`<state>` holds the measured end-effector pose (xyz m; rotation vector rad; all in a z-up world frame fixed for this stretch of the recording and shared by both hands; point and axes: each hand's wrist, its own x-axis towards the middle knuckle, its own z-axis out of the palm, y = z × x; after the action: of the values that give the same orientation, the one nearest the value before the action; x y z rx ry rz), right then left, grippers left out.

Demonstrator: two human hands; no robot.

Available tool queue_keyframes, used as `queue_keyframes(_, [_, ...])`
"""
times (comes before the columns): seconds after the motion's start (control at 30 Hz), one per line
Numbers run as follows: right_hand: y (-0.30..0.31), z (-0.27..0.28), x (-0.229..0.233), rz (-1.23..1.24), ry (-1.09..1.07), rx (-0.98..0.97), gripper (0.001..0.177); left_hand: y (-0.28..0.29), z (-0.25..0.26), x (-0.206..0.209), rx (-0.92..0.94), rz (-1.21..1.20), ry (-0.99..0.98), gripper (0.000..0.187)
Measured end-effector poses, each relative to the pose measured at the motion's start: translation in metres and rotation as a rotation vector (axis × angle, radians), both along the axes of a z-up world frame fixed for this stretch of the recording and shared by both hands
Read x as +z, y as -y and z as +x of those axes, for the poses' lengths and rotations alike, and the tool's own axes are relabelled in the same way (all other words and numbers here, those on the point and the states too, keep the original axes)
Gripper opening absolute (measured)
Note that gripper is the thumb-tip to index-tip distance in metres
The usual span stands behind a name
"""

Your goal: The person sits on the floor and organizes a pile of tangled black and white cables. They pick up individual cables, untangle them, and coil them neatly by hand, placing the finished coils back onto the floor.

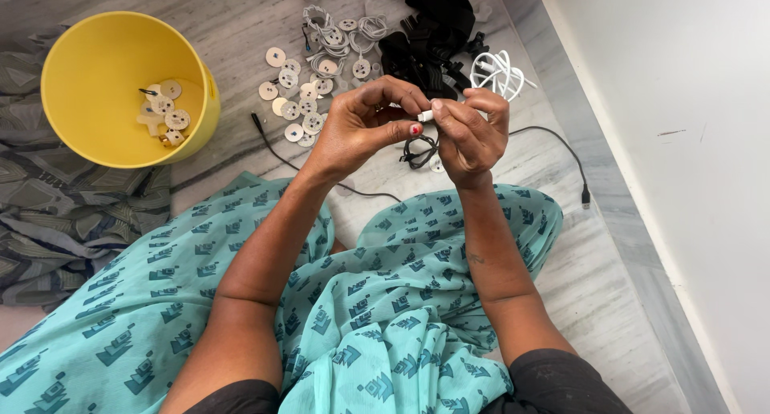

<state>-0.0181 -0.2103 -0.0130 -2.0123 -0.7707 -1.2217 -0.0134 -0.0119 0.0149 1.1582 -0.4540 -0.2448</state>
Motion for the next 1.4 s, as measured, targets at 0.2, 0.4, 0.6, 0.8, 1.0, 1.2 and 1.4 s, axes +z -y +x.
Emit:
queue_keyframes(0.2, [0.001,0.001,-0.002,-0.019,0.014,-0.026,0.021,0.001,0.001,-0.003,0.003,-0.015,0.014,0.018])
queue_keyframes(0.4, [0.002,0.002,-0.006,-0.016,0.034,-0.035,0.02,0.0,0.002,-0.005,-0.006,-0.021,0.03,0.016])
queue_keyframes(0.6, [0.003,0.002,-0.008,-0.021,0.026,-0.039,0.02,0.001,0.002,-0.004,-0.014,-0.035,0.04,0.016])
queue_keyframes(0.8, [0.003,0.001,-0.007,-0.026,0.027,-0.039,0.021,0.001,0.001,-0.003,-0.018,-0.038,0.036,0.016])
queue_keyframes(1.0, [0.001,0.002,-0.003,-0.01,-0.016,0.009,0.019,0.001,-0.001,-0.004,0.026,-0.027,0.108,0.019])
queue_keyframes(1.2, [0.002,0.006,-0.013,0.301,-0.502,0.43,0.011,0.0,0.003,-0.011,0.059,0.132,0.037,0.018])
queue_keyframes(1.4, [0.005,0.01,-0.025,0.549,-0.821,0.654,0.012,0.004,0.006,-0.016,0.075,0.083,-0.082,0.023])
